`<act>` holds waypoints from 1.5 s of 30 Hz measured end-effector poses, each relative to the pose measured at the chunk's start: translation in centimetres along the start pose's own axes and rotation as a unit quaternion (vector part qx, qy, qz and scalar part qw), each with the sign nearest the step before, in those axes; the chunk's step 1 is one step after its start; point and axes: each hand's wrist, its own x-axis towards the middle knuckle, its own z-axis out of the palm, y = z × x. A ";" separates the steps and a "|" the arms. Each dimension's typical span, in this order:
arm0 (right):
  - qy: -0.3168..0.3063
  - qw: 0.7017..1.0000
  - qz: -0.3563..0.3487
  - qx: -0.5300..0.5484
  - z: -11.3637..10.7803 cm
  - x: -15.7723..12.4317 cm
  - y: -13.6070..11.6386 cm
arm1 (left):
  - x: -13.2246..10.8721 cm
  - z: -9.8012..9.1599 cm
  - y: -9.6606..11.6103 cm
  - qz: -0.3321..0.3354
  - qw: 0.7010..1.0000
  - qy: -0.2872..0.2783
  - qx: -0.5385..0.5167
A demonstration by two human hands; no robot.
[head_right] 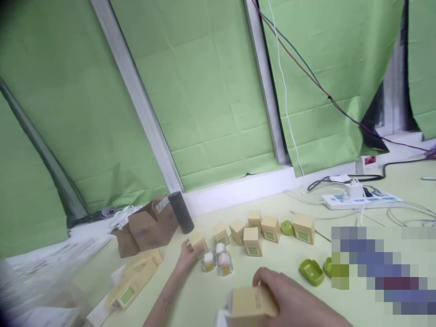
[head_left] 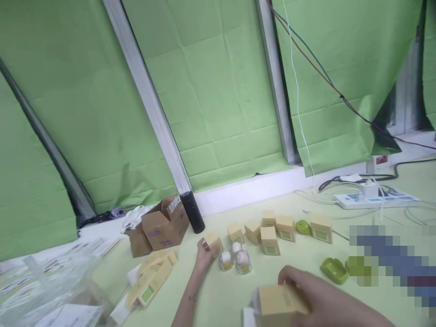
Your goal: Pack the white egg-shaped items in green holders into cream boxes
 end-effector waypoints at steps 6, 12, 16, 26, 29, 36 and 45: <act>-0.084 0.993 -0.010 0.081 4.0 1.2 -2.6 | -3.8 -0.8 1.3 0.187 0.973 -0.028 0.134; 0.015 0.990 -0.082 0.109 3.2 0.9 -1.7 | -7.2 2.3 2.7 0.377 0.834 -0.220 0.337; 0.074 0.981 -0.092 0.154 1.9 0.8 -1.1 | -7.3 3.4 3.0 0.357 0.845 -0.218 0.333; 0.056 0.697 0.121 0.704 2.6 4.8 0.9 | -12.4 3.7 7.6 0.354 0.862 -0.289 0.219; 0.012 0.654 0.133 0.745 3.1 4.8 1.2 | -13.7 4.4 8.9 0.426 0.790 -0.293 0.329; -0.008 0.587 0.131 0.799 3.5 4.4 2.0 | -14.2 5.1 9.9 0.512 0.697 -0.299 0.404; 0.006 0.604 0.115 0.789 3.7 4.1 1.4 | -14.9 4.0 9.4 0.206 0.862 -0.435 0.160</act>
